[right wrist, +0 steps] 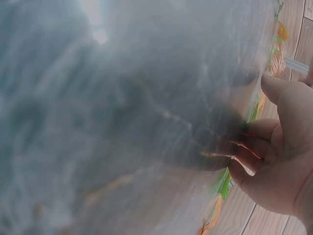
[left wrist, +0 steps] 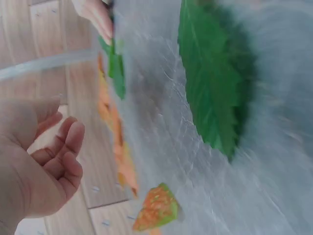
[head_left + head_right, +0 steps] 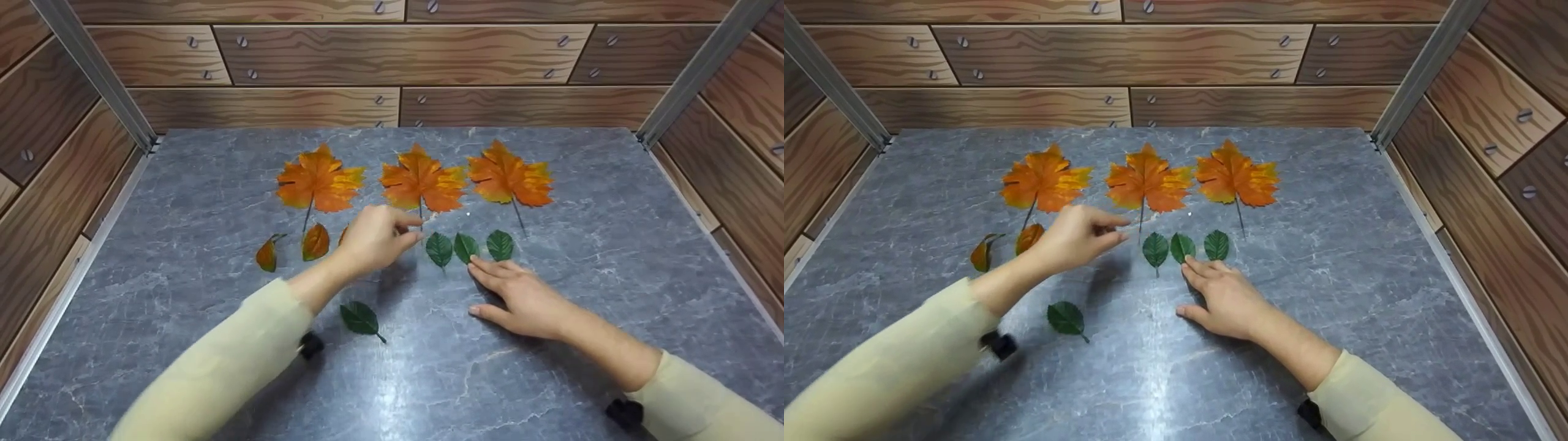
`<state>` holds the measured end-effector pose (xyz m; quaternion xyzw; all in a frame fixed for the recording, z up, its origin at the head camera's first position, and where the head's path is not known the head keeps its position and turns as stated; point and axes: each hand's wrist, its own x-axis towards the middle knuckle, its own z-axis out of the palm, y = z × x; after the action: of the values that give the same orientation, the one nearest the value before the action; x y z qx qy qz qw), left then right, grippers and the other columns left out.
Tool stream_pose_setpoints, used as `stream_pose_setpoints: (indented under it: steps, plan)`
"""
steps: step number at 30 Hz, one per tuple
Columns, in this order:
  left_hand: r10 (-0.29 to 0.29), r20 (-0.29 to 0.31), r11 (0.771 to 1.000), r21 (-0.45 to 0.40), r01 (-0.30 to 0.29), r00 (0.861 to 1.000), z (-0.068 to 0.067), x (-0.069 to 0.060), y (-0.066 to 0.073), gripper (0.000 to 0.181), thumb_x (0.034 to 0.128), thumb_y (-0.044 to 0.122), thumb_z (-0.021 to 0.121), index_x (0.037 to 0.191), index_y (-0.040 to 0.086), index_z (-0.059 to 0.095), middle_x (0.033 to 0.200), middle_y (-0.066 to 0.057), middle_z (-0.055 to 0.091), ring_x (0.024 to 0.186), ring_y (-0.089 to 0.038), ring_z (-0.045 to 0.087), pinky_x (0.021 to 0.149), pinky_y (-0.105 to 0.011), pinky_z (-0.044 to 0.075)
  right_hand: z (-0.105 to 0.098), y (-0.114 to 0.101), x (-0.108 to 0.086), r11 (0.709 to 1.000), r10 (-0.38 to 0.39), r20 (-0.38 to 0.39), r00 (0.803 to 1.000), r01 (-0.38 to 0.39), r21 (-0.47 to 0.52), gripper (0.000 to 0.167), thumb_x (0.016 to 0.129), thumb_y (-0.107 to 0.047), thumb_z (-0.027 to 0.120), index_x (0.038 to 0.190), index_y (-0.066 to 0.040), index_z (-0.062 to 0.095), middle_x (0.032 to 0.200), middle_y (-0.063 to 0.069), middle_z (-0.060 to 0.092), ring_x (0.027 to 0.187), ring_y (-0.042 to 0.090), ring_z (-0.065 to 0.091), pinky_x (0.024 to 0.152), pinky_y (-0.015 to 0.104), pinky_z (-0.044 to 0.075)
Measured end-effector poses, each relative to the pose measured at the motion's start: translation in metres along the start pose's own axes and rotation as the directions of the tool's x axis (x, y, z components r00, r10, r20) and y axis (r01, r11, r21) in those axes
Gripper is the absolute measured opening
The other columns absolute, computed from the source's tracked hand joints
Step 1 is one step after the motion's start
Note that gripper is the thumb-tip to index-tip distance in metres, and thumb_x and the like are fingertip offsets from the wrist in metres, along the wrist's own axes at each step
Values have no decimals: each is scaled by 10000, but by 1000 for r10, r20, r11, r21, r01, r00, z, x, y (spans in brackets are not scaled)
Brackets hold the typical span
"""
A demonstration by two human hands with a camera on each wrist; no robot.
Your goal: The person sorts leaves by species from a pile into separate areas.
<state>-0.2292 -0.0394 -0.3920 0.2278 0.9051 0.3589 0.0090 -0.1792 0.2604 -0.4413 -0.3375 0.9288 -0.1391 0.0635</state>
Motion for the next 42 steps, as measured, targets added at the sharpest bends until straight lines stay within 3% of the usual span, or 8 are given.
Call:
stream_pose_setpoints:
  steps: [6,9,13,19,28,36,42]
  plan:
    - [1,-80,999,-36,-4,997,-16,-47,4,138,993,190,777,1071,106,853,881,1,777,711,-111,658,694,-339,572,0,0,1,1000,12,15,1000,-12,2,772,1048,-499,647,1610,-16,432,1685,151,366,1456,454,435,1146,689,363]
    - [-51,-95,998,-51,46,994,-17,-68,2,116,977,200,795,1015,102,844,853,24,754,703,-101,639,686,-354,569,0,0,0,1000,24,24,999,-24,1,776,1051,-509,637,1615,-20,424,1689,149,359,1463,461,425,1152,694,351]
    - [-134,-104,989,-74,126,986,-14,-91,-7,176,953,209,825,1062,70,826,910,-2,756,726,-100,645,690,-363,583,0,0,1,1000,29,31,999,-29,6,778,1052,-511,635,1617,-22,420,1690,150,354,1468,472,415,1156,701,339]
    - [-229,-116,972,-72,222,966,-11,-116,-23,264,928,236,851,1106,47,805,978,-87,752,752,-136,671,696,-396,590,1,0,1,999,37,36,999,-37,14,777,1051,-508,636,1616,-19,421,1688,153,358,1477,479,401,1167,713,311]
    - [-322,-114,944,42,328,940,1,-135,-38,433,829,412,919,1055,69,783,875,-10,692,806,-174,627,749,-437,549,-1,-1,0,999,26,9,1000,-27,24,769,1050,-509,638,1607,-17,440,1678,158,378,1468,494,407,1145,733,324]
    - [-344,-98,919,170,356,934,12,-136,-36,602,751,601,917,1021,110,695,903,-13,581,783,-202,558,684,-431,486,0,-1,0,999,31,19,999,-31,15,776,1046,-507,647,1611,-23,431,1687,146,361,1466,463,419,1158,700,337]
    - [-314,-119,923,195,333,942,18,-138,-37,576,719,552,954,970,142,638,893,-3,536,788,-211,542,698,-442,481,0,0,0,1000,26,14,1000,-26,13,772,1043,-505,652,1610,-27,437,1688,141,362,1462,449,427,1157,697,341]
